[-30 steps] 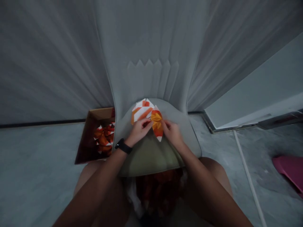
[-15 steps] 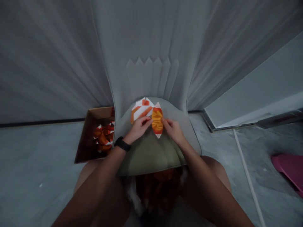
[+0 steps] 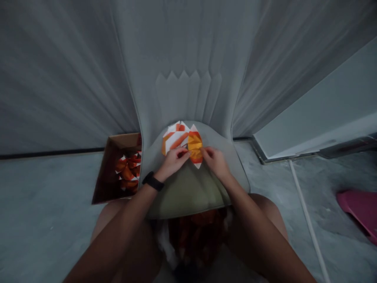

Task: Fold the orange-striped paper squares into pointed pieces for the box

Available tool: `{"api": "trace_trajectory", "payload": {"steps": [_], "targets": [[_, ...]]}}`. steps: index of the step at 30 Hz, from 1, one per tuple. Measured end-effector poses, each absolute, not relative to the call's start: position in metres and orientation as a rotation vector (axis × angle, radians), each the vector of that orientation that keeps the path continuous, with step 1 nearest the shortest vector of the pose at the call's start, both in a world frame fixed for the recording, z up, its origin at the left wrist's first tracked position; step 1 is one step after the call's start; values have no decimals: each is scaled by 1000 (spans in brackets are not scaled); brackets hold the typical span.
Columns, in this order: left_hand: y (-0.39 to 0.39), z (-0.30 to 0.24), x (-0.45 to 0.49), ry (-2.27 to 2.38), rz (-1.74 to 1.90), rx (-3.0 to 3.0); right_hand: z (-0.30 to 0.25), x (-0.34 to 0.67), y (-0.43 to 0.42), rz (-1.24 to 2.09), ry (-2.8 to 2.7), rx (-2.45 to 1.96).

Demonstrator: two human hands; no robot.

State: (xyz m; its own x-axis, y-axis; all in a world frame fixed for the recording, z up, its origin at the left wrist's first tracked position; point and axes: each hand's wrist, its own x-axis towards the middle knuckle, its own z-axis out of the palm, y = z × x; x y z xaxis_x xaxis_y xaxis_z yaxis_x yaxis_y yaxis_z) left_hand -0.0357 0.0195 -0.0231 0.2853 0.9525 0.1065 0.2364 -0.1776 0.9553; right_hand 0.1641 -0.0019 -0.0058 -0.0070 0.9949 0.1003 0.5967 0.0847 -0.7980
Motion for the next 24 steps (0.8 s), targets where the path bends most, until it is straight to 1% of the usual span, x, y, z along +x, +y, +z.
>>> {"api": "trace_trajectory", "payload": {"steps": [6, 17, 24], "targets": [[23, -19, -43, 1062, 910, 1703, -4, 168, 2, 772, -1741, -1556], [23, -17, -44, 1108, 978, 1689, -4, 164, -1, 773, -1681, -1527], [8, 8, -66, 1174, 1096, 1581, -4, 164, -1, 765, -1730, -1531]]}}
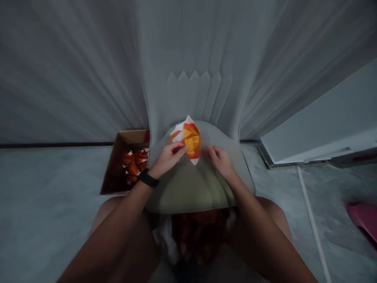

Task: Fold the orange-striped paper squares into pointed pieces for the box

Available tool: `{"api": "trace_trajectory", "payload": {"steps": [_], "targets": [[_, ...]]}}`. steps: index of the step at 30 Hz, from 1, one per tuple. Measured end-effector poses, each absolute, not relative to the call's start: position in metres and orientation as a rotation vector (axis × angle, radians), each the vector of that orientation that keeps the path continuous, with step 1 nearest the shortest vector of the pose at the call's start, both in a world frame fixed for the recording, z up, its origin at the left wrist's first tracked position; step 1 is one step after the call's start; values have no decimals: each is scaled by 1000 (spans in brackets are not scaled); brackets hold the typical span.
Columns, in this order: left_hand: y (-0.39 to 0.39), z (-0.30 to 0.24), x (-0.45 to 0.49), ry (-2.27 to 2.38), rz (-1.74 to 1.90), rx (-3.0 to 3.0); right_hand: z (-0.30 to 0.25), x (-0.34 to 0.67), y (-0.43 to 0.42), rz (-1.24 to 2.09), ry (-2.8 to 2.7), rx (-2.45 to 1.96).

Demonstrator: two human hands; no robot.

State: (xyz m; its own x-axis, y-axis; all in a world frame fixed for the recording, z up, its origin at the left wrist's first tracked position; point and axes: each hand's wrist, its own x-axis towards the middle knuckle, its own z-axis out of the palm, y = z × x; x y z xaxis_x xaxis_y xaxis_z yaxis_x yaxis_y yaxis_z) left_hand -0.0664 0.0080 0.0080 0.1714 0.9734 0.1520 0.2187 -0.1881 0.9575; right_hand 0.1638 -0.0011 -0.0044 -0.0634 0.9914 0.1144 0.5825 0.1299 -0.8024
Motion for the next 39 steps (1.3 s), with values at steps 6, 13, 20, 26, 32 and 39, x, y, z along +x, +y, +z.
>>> {"api": "trace_trajectory", "payload": {"steps": [6, 13, 20, 26, 32, 39], "targets": [[-33, 35, -149, 1403, 1372, 1388, -10, 157, -8, 709, -1915, -1535], [-74, 36, -253, 1973, 1177, 1634, -14, 152, -19, 758, -2064, -1474], [-84, 30, -283, 2186, 720, 1868, -22, 156, -24, 782, -2178, -1371], [-68, 25, -281, 2533, 388, 1691, -23, 155, -25, 732, -2280, -1324], [-45, 28, -258, 2606, 648, 1642, -16, 150, -23, 706, -2251, -1354], [-15, 22, -180, 2323, 1106, 1653, -23, 145, -22, 734, -2118, -1403]]}}
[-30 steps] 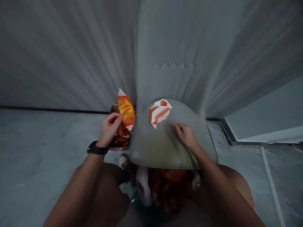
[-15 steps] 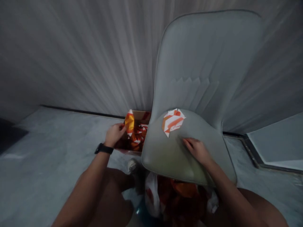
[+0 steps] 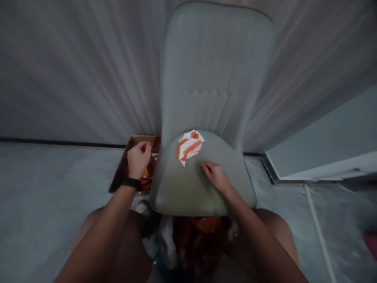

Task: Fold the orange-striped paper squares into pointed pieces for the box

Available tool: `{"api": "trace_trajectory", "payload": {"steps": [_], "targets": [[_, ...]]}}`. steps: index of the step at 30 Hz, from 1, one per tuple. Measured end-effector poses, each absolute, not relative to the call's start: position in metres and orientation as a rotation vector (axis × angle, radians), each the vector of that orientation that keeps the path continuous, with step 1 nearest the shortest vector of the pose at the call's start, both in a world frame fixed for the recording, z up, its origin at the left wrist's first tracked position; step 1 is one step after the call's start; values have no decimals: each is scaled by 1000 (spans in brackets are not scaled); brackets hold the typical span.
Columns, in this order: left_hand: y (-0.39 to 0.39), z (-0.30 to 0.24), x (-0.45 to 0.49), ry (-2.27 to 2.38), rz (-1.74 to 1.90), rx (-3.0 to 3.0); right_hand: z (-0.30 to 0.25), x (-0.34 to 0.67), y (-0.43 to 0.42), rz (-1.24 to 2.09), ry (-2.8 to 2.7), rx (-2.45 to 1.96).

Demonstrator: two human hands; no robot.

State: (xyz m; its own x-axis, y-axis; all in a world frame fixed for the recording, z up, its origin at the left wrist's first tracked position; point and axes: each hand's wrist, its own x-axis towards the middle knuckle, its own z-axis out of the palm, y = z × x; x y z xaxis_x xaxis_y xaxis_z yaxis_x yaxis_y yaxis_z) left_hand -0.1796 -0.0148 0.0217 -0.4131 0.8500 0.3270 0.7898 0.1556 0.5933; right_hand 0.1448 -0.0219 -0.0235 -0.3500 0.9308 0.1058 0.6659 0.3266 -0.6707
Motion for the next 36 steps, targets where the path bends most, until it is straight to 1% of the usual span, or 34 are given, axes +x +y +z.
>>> {"api": "trace_trajectory", "payload": {"steps": [2, 5, 7, 9, 13, 18, 23, 28, 30, 33, 36], "targets": [[-7, 17, -156, 2245, 1164, 1653, -29, 133, -26, 697, -1958, -1537], [5, 10, -130, 2124, 1146, 1669, -32, 97, -31, 555, -1635, -1813], [13, 8, -119, 2087, 1113, 1635, -29, 71, -25, 542, -1551, -1863], [19, 6, -110, 2037, 1117, 1593, -23, 52, -9, 600, -1453, -1937], [18, 1, -97, 1845, 1161, 1640, -14, 40, 39, 884, -1385, -1971], [9, -1, -92, 1770, 1188, 1608, -23, 40, 70, 905, -1392, -2023], [12, 4, -96, 1752, 1234, 1523, -31, 59, 56, 913, -1385, -1967], [2, 7, -79, 1730, 1183, 1554, -22, 106, 21, 922, -1373, -1911], [-10, 6, -66, 1604, 1198, 1634, -16, 123, 4, 873, -1369, -1879], [-28, 0, -45, 1309, 1267, 1734, -8, 136, -19, 820, -1422, -1720], [-37, -11, -26, 1104, 1306, 1620, -3, 136, -36, 870, -1557, -1524]]}}
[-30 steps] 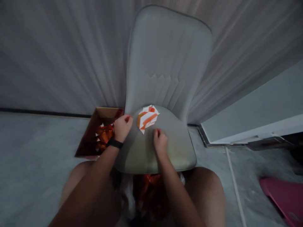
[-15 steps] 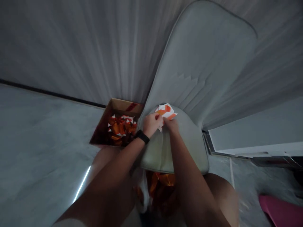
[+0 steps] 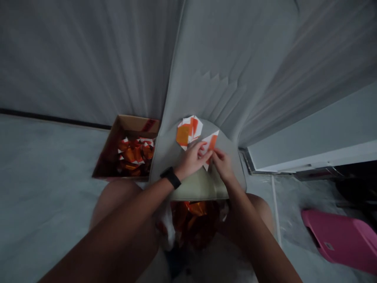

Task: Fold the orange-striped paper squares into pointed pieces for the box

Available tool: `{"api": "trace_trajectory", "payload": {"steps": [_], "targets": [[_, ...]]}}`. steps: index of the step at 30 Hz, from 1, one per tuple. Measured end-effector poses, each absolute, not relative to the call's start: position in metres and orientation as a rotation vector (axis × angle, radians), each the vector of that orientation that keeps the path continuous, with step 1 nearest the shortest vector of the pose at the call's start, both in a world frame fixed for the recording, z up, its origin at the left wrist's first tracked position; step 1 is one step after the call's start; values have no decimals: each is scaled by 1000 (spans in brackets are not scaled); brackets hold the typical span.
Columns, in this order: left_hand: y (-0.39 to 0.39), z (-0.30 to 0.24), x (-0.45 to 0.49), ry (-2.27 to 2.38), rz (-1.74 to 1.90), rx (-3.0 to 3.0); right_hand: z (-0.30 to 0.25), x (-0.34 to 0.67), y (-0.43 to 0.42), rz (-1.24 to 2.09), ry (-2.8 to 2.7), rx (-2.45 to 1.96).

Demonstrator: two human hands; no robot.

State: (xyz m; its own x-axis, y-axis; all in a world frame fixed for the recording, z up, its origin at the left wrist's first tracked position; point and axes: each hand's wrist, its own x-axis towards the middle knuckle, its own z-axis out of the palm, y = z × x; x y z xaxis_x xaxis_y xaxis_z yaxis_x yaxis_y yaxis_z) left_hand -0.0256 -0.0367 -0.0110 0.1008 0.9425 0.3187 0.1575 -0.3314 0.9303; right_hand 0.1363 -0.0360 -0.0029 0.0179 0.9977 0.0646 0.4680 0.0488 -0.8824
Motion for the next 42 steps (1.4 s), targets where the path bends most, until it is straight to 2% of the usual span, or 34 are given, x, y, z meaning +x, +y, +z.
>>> {"api": "trace_trajectory", "payload": {"steps": [5, 14, 42], "targets": [[-26, -29, -11, 931, 1212, 1239, -7, 139, -41, 906, -1714, -1298], [-11, -33, -20, 1003, 1133, 1009, -33, 133, -21, 925, -1708, -1133], [-11, -43, -27, 922, 1096, 896, -31, 122, -31, 1282, -1257, -1317]]}}
